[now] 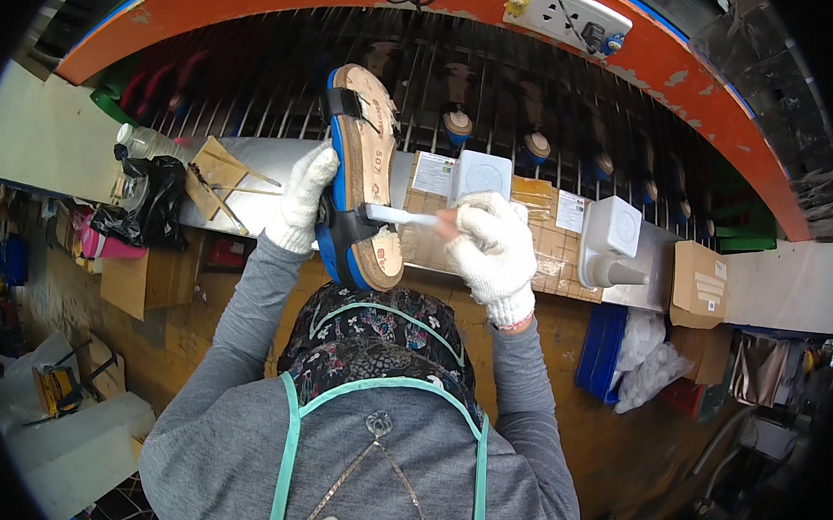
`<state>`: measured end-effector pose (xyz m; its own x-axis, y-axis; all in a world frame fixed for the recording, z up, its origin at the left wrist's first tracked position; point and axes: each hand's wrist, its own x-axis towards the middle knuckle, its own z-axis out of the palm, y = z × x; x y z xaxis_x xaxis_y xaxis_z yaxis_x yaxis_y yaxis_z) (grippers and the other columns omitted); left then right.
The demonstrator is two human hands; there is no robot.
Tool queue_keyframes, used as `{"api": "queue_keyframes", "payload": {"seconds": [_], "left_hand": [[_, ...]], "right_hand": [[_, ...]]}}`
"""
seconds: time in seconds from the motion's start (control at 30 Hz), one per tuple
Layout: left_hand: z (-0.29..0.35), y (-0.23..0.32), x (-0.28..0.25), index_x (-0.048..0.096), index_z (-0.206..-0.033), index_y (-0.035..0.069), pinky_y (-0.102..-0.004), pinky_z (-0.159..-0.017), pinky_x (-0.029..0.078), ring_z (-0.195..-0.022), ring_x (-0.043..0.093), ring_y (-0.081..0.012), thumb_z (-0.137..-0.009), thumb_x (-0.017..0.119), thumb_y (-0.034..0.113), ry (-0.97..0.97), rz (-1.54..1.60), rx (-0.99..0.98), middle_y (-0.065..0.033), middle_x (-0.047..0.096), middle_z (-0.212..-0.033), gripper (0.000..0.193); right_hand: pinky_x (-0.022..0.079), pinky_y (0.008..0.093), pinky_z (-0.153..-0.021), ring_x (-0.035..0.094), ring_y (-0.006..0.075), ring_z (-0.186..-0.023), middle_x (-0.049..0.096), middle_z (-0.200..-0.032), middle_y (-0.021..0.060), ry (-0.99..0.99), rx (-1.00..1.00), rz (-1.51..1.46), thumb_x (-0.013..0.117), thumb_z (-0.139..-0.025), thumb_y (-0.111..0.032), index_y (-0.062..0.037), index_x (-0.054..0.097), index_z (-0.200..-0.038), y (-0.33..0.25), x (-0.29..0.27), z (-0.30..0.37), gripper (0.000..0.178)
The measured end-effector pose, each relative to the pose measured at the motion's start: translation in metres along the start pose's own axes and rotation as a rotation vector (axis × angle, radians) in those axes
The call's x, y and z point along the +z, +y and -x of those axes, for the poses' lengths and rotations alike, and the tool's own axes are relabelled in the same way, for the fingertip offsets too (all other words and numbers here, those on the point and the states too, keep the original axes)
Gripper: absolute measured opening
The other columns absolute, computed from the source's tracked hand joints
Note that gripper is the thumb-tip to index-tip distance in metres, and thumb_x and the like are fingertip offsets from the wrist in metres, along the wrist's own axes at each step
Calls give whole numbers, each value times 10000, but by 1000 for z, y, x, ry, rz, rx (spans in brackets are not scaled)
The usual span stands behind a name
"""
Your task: The person repeatedly dips a brush into a container of gray adhesive and applies it to the sole and side edges of a blue and black shoe. The person rotates the shoe to cover different areas and places it on a rack between applications.
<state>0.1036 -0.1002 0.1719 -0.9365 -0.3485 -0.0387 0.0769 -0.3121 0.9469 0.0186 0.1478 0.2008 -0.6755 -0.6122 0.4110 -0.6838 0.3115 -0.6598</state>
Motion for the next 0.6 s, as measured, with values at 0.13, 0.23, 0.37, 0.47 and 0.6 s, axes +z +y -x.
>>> {"api": "queue_keyframes", "payload": {"seconds": [0.13, 0.23, 0.37, 0.47, 0.6], "left_hand": [[-11, 2, -3, 530, -1378, -42, -271, -915, 502, -1064, 617, -142, -947, 661, 456, -23, -41, 25, -102, 654, -1208, 672], [-12, 6, -4, 515, -1386, -54, -284, -948, 504, -1099, 616, -157, -943, 664, 466, -31, -60, -6, -119, 644, -1234, 699], [-12, 10, 1, 490, -1398, -72, -306, -1008, 488, -1143, 612, -180, -938, 672, 466, -65, -15, 6, -144, 629, -1270, 731], [-11, 9, 4, 480, -1405, -79, -309, -1023, 480, -1155, 608, -185, -939, 676, 455, -72, 6, -3, -151, 625, -1279, 735], [-9, 9, 2, 470, -1414, -83, -313, -1032, 471, -1165, 602, -185, -950, 667, 436, -83, 29, -8, -153, 625, -1281, 724]], "right_hand": [[424, 323, -767, 584, 210, -813, 671, -886, 56, 53, -39, 17, 810, -741, -168, -89, 773, -860, -1, -2, 1, 148], [436, 331, -765, 587, 212, -837, 674, -902, 57, 37, -90, 85, 811, -740, -161, -91, 775, -862, -2, -9, 3, 146], [441, 338, -769, 584, 221, -873, 679, -931, 57, 6, -91, 38, 813, -738, -154, -93, 777, -868, 2, -15, 0, 149], [443, 339, -777, 579, 228, -890, 680, -943, 57, 100, -4, -62, 813, -739, -156, -90, 779, -878, 3, -6, -5, 158], [454, 342, -784, 590, 234, -888, 674, -922, 69, 49, -9, -32, 801, -743, -131, -74, 779, -888, 3, -4, -5, 157]]}}
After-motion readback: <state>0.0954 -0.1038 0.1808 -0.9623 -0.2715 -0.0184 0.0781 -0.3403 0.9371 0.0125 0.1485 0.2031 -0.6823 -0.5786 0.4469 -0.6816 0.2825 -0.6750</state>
